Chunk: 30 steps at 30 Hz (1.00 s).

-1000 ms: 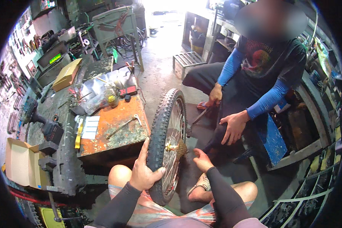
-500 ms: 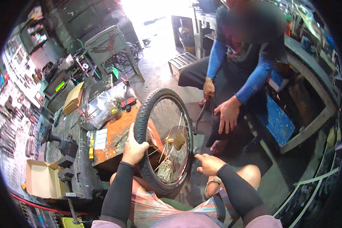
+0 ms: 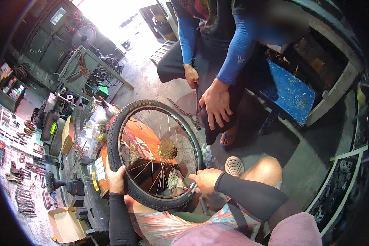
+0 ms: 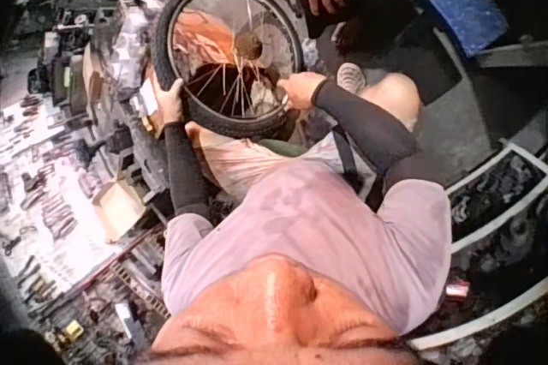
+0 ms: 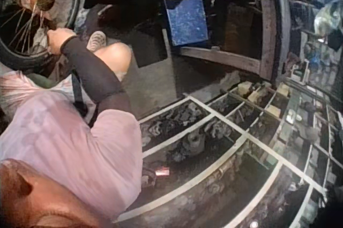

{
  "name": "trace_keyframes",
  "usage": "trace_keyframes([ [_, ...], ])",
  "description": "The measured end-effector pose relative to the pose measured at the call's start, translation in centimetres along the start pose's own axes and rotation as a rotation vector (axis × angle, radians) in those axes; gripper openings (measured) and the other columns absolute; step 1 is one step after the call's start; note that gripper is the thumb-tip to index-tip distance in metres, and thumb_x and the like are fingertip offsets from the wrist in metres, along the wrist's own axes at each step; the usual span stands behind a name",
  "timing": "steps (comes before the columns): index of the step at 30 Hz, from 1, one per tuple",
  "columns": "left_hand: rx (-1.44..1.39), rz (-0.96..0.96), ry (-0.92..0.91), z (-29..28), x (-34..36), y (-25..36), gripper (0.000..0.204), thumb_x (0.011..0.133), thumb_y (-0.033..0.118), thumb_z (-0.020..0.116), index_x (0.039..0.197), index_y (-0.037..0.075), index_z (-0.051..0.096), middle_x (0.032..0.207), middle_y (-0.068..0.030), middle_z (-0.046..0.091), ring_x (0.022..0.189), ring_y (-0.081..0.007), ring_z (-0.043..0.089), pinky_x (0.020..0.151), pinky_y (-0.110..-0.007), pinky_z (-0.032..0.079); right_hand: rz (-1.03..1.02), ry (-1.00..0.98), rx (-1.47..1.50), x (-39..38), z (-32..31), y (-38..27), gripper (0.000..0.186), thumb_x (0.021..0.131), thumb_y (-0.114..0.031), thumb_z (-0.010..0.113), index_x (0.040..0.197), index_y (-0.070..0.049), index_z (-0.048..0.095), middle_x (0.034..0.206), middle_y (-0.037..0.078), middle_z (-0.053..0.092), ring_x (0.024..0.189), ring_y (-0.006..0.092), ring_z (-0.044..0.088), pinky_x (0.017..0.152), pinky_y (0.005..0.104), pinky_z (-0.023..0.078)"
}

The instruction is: The person sits on the floor in a workshop and works on a bicycle wheel, using a spoke wrench to adjust the spokes and cassette area. Another person briefly joins to assist with the wheel before leaving.

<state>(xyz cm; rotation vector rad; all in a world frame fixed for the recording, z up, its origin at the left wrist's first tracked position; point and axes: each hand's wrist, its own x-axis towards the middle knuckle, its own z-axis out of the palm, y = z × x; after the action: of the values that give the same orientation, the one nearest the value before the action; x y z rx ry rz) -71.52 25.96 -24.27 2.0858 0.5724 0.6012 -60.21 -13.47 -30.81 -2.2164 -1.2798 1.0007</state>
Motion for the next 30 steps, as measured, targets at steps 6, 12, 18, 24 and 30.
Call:
trace_keyframes([
  [6,0.014,-0.077,-0.002,0.2,-0.9,2.4,0.081,0.086,0.01,0.077,0.16,0.003,0.046,0.137,-0.01,0.065,0.118,-0.0227,0.064,0.106,-0.037,0.052,-0.03,0.063,0.078,-0.7,-0.7,-0.5,0.05,0.095,-0.029,0.074,0.138,-0.007,0.062,0.124,0.023,0.072,0.116,0.042,0.073,0.099,0.0538,0.057],
  [12,0.103,-0.131,-0.013,-0.8,-0.6,1.2,0.086,0.088,0.014,0.077,0.164,0.001,0.04,0.142,-0.011,0.062,0.122,-0.0232,0.063,0.109,-0.037,0.051,-0.061,0.063,0.115,-1.0,-1.4,-0.8,0.048,0.093,-0.028,0.075,0.133,-0.005,0.064,0.121,0.022,0.073,0.112,0.0415,0.074,0.098,0.0539,0.057],
  [18,0.072,-0.101,0.001,-0.6,-0.5,0.8,0.082,0.088,0.014,0.077,0.16,-0.004,0.043,0.146,-0.0151,0.061,0.127,-0.0256,0.062,0.114,-0.038,0.047,-0.077,0.104,0.141,-1.0,-1.0,-0.2,0.047,0.092,-0.028,0.077,0.13,-0.005,0.064,0.118,0.022,0.074,0.108,0.0416,0.075,0.095,0.0538,0.058],
  [24,0.072,-0.113,-0.004,-1.4,-0.4,-0.2,0.084,0.087,0.019,0.079,0.16,-0.004,0.044,0.146,-0.0152,0.061,0.129,-0.0267,0.061,0.117,-0.039,0.045,-0.075,0.07,0.147,-1.2,-1.5,0.0,0.052,0.093,-0.029,0.078,0.137,-0.007,0.062,0.118,0.022,0.074,0.11,0.0413,0.075,0.094,0.054,0.059],
  [30,0.092,-0.105,-0.004,-1.5,-0.3,-0.3,0.086,0.086,0.023,0.081,0.159,-0.005,0.045,0.145,-0.0155,0.062,0.127,-0.0271,0.062,0.115,-0.039,0.046,-0.052,0.055,0.123,-1.1,-1.5,-0.1,0.055,0.093,-0.029,0.078,0.142,-0.008,0.061,0.118,0.022,0.073,0.112,0.0411,0.074,0.096,0.054,0.059],
])
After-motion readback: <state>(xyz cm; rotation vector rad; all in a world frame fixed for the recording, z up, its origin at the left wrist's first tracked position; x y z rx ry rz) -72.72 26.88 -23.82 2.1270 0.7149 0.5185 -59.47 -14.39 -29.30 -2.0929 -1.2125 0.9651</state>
